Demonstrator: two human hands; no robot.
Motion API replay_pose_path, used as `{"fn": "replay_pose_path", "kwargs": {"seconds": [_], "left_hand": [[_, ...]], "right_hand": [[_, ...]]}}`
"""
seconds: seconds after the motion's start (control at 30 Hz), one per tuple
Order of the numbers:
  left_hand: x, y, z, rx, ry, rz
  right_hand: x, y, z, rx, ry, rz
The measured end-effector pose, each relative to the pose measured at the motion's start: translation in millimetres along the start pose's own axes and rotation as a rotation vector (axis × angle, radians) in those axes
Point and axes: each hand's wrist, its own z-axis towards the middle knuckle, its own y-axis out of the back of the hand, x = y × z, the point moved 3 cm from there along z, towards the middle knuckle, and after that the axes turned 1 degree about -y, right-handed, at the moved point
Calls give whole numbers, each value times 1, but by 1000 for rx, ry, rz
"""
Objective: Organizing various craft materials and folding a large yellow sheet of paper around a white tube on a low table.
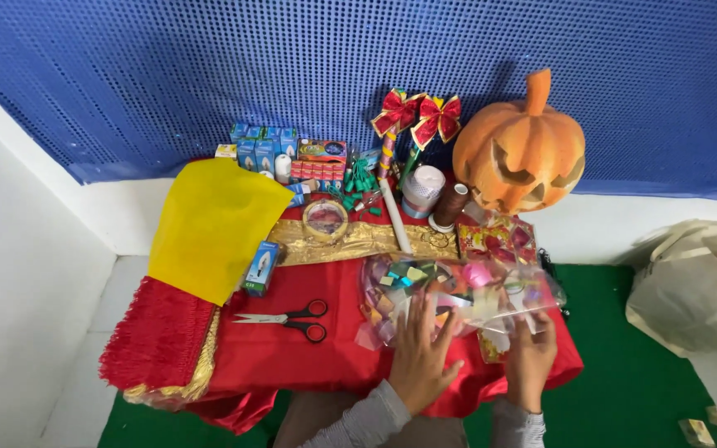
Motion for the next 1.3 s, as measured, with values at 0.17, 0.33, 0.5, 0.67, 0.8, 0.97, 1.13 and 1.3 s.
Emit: {"fn": "replay_pose_path", "kwargs": {"seconds": [0.17, 0.33, 0.5, 0.67, 0.8, 0.97, 1.13, 1.3], "left_hand": [[20, 5, -34, -67, 40, 111], [36, 29, -59, -119, 22, -13], [58, 52, -62, -352, 50, -59], [69, 39, -62, -323, 213, 83], [72, 30, -57, -232, 223, 239], [68, 35, -51, -212, 235, 252], [70, 32, -52, -237, 248, 282], [74, 24, -52, -200, 231, 357]], "right_hand": [[16, -4, 28, 0, 143, 115], [31, -4, 82, 82, 317, 54], [87, -19, 66, -163, 685, -761], [162, -60, 5, -209, 955, -619], [215, -76, -39, -295, 1080, -401], [162, -135, -2, 140, 790, -372], [78, -215, 45, 400, 609, -1045], [-7, -259, 74, 558, 449, -1473]]}}
